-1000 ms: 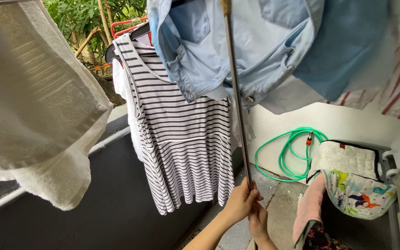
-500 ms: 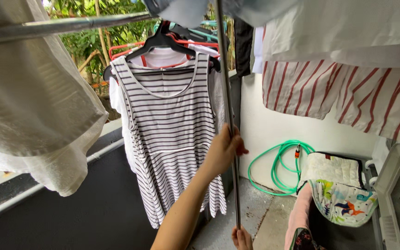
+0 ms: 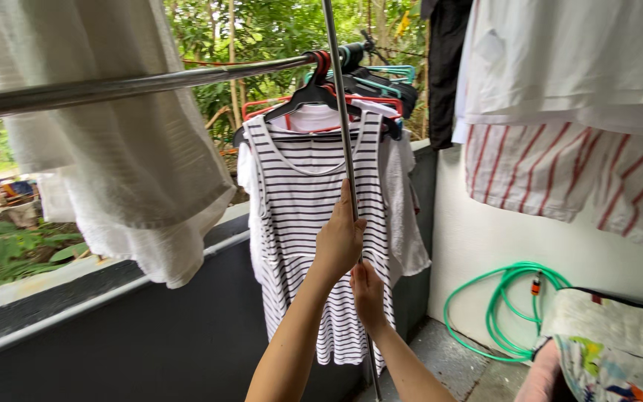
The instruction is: The person hangs clothes and towels on a drying rack by hand and using a reached-hook tool to lift hangers onto the upper bar.
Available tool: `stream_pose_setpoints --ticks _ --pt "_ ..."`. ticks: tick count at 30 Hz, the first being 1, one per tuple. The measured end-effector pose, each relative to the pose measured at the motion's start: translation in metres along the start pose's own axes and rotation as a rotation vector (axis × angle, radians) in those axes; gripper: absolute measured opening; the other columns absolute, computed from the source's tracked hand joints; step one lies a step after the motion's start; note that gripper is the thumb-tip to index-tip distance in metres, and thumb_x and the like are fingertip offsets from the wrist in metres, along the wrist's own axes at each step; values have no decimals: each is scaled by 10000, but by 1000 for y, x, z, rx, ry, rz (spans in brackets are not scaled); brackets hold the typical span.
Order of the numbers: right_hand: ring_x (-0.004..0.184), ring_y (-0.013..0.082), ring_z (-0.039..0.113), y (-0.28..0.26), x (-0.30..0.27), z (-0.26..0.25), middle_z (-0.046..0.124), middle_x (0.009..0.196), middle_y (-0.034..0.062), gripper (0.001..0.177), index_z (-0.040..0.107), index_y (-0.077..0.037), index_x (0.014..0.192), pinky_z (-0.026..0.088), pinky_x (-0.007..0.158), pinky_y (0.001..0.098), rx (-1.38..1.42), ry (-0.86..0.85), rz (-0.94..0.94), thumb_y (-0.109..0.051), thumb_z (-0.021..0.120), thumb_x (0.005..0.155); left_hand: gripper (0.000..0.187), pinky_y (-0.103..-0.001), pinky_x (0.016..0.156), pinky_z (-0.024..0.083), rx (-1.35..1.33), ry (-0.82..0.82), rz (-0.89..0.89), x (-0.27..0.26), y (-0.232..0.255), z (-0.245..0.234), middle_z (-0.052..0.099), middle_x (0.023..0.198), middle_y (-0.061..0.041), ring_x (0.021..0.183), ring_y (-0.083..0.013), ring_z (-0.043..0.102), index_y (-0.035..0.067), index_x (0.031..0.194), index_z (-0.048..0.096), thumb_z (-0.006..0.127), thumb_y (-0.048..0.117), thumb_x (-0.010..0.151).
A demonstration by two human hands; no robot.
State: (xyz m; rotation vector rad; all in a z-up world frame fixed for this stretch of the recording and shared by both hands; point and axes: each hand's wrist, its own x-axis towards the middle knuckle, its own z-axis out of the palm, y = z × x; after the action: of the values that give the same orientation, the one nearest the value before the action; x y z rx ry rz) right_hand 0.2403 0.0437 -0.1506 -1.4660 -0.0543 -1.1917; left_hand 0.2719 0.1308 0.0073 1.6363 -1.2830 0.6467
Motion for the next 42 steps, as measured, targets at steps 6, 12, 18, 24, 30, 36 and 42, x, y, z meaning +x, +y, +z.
stream_pose_setpoints --ticks 6,12,18,24,30,36,42 --pt "558 22 298 -2 20 40 372 640 -73 300 574 -77 901 276 491 225 72 -113 -53 -238 428 1108 893 -453 575 557 62 49 -51 4 -18 -26 575 1254 -205 713 -352 681 35 1610 71 629 125 919" --pt "533 5 252 2 1 51 355 665 -94 332 590 -60 938 208 448 197 345 -217 67 -289 442 1128 893 -422 516 532 178 88 -100 -14 -23 -33 620 1185 -162 678 -306 679 59 1638 92 641 151 939" --pt "481 16 288 -10 2 46 389 620 -81 388 580 -63 930 228 399 200 289 -291 151 -379 445 1110 890 -405 460 528 227 166 -37 -20 -27 -32 582 1297 -201 645 -307 679 60 1613 105 665 159 928" --pt "481 11 268 -20 -4 43 369 611 -81 403 610 -55 963 212 408 206 158 -258 123 -396 444 1101 875 -388 484 536 206 162 -60 -22 -23 -35 573 1307 -202 641 -286 675 69 1627 89 654 177 968" --pt "508 7 295 -17 -10 40 376 613 -85 393 614 -89 931 239 439 217 102 -252 55 -405 444 1089 889 -389 490 563 176 75 -168 -30 -21 -35 546 1347 -213 660 -281 699 59 1607 42 642 158 959" --pt "482 37 339 84 -84 -12 409 586 -63 508 504 -104 761 257 418 246 109 -204 315 -521 521 1051 774 -364 696 606 -251 40 -174 -66 -20 -25 701 1216 -126 845 -238 770 90 1634 87 530 101 1000" --pt "563 49 438 150 -228 -87 472 659 -37 559 553 -106 837 361 510 221 61 -229 420 -652 529 956 411 -361 661 604 -586 -99 -362 -134 -20 20 695 855 -117 708 -238 737 43 1433 407 487 131 1040"
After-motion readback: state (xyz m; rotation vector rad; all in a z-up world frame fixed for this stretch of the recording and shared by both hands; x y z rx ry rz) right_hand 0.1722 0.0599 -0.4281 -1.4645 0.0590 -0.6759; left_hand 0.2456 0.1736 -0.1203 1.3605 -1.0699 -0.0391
